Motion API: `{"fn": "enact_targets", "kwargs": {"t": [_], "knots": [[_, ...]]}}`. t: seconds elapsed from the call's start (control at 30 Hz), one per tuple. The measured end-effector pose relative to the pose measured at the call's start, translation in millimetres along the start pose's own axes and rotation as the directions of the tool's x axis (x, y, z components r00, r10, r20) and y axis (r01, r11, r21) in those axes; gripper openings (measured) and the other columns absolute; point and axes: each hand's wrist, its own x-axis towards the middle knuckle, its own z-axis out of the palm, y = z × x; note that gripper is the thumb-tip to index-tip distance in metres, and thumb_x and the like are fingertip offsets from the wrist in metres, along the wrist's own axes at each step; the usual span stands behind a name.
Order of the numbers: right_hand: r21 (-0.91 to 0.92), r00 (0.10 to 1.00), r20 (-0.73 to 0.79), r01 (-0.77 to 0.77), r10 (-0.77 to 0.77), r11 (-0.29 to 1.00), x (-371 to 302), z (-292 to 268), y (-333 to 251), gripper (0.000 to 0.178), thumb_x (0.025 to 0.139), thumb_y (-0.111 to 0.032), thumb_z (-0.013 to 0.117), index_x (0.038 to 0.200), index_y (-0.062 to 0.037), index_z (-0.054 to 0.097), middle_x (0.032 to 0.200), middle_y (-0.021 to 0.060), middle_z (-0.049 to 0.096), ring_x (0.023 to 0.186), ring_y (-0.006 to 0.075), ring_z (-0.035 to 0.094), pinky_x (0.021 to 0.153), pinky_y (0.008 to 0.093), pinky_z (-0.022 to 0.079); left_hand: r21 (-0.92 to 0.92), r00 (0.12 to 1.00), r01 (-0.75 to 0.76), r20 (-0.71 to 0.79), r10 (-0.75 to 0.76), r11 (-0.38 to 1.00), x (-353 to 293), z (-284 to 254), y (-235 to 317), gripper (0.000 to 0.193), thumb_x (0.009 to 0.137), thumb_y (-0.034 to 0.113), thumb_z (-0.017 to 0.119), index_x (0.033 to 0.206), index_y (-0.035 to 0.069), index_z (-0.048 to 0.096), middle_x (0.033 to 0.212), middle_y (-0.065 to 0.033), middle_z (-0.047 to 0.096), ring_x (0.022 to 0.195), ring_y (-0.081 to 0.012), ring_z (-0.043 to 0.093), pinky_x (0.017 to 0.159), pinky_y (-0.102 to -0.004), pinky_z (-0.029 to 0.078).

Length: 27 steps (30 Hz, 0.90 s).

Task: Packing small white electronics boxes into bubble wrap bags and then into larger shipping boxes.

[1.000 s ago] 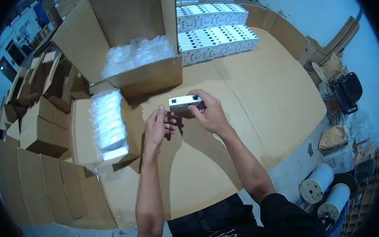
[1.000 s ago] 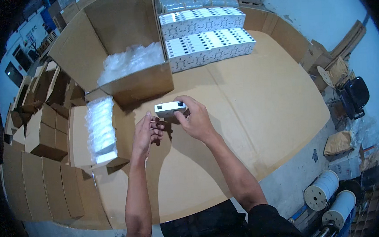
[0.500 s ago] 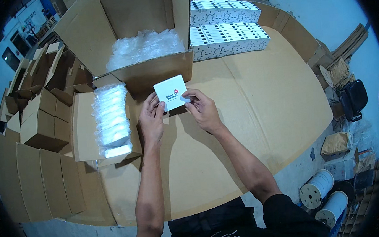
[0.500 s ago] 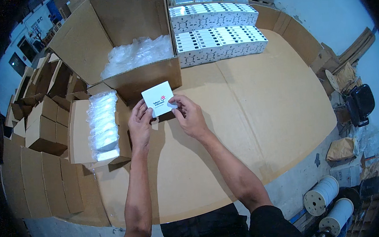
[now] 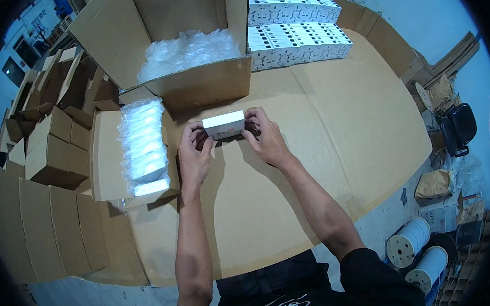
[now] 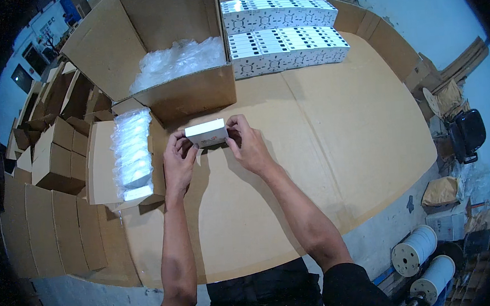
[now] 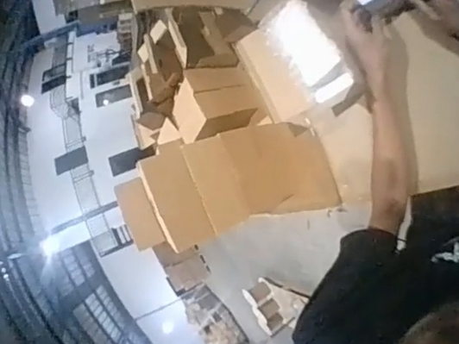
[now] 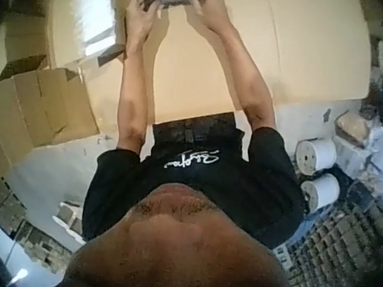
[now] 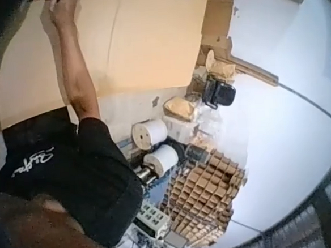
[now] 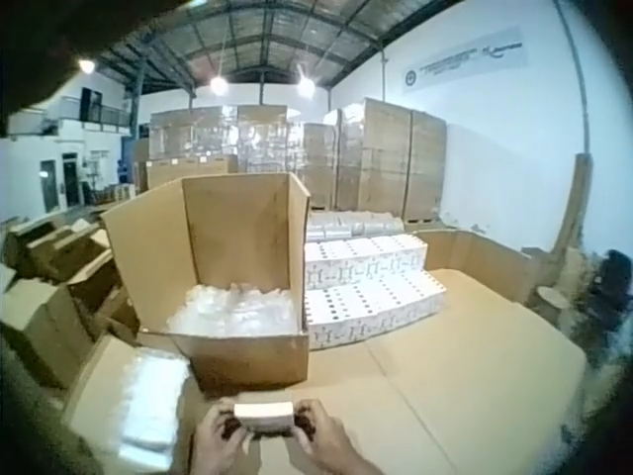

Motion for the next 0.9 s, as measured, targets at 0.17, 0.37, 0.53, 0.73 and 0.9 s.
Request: {"fn": "enact_targets", "kwargs": {"t": [0.17, 0.37, 0.53, 0.73, 0.9], "knots": [[0.004, 1.0, 0.007, 0.018, -0.018, 1.0, -4, -5, 9, 0.045, 0.086, 0.01, 0.06, 0.127, 0.0007, 0.045, 0.122, 0.0236, 0.065, 0.119, 0.0357, 0.066, 0.101, 0.0422, 0.053, 0.015, 1.0, -0.026, 0.017, 0.026, 1.0, -4, 9, 3, 0.053, 0.089, -0.004, 0.067, 0.137, 0.002, 0.046, 0.13, -0.0162, 0.056, 0.126, -0.0235, 0.054, 0.108, -0.0361, 0.044], [-0.15, 0.993, 0.091, 0.093, -0.08, 0.984, -7, -15, 5, 0.059, 0.077, 0.01, 0.057, 0.134, 0.0027, 0.045, 0.135, 0.0234, 0.057, 0.135, 0.0393, 0.051, 0.114, 0.0464, 0.042, 0.238, 0.948, -0.256, -0.129, 0.291, 0.937, -8, 10, 12, 0.059, 0.089, 0.004, 0.067, 0.142, 0.0, 0.043, 0.137, -0.0206, 0.053, 0.13, -0.0293, 0.052, 0.115, -0.0416, 0.038], [-0.638, 0.992, 0.089, 0.126, -0.09, 0.759, -14, -22, 15, 0.051, 0.082, -0.007, 0.062, 0.132, -0.0043, 0.052, 0.147, 0.0152, 0.049, 0.142, 0.0351, 0.04, 0.119, 0.0518, 0.03, 0.423, 0.832, -0.406, -0.197, 0.519, 0.81, -19, 19, 48, 0.045, 0.091, 0.007, 0.061, 0.134, -0.002, 0.051, 0.128, -0.0197, 0.059, 0.124, -0.0319, 0.057, 0.111, -0.0424, 0.041], [-0.635, 0.995, 0.095, 0.093, -0.042, 0.767, -12, -16, 17, 0.049, 0.084, -0.012, 0.062, 0.131, -0.0082, 0.054, 0.15, 0.0134, 0.046, 0.146, 0.0347, 0.034, 0.12, 0.058, 0.025, 0.485, 0.715, -0.478, -0.27, 0.645, 0.732, 21, 22, 108, 0.025, 0.095, 0.009, 0.061, 0.117, -0.003, 0.061, 0.112, -0.0152, 0.065, 0.104, -0.0292, 0.063, 0.098, -0.0414, 0.049], [-0.646, 0.996, 0.092, 0.061, -0.002, 0.761, -11, -20, 12, 0.052, 0.083, -0.014, 0.061, 0.133, -0.0077, 0.054, 0.152, 0.0126, 0.045, 0.146, 0.0346, 0.034, 0.12, 0.0582, 0.025, 0.544, 0.818, -0.34, -0.23, 0.527, 0.767, 128, 3, 151, 0.02, 0.09, 0.008, 0.064, 0.107, -0.003, 0.067, 0.106, -0.0201, 0.07, 0.1, -0.0355, 0.067, 0.09, -0.0431, 0.051]]}}
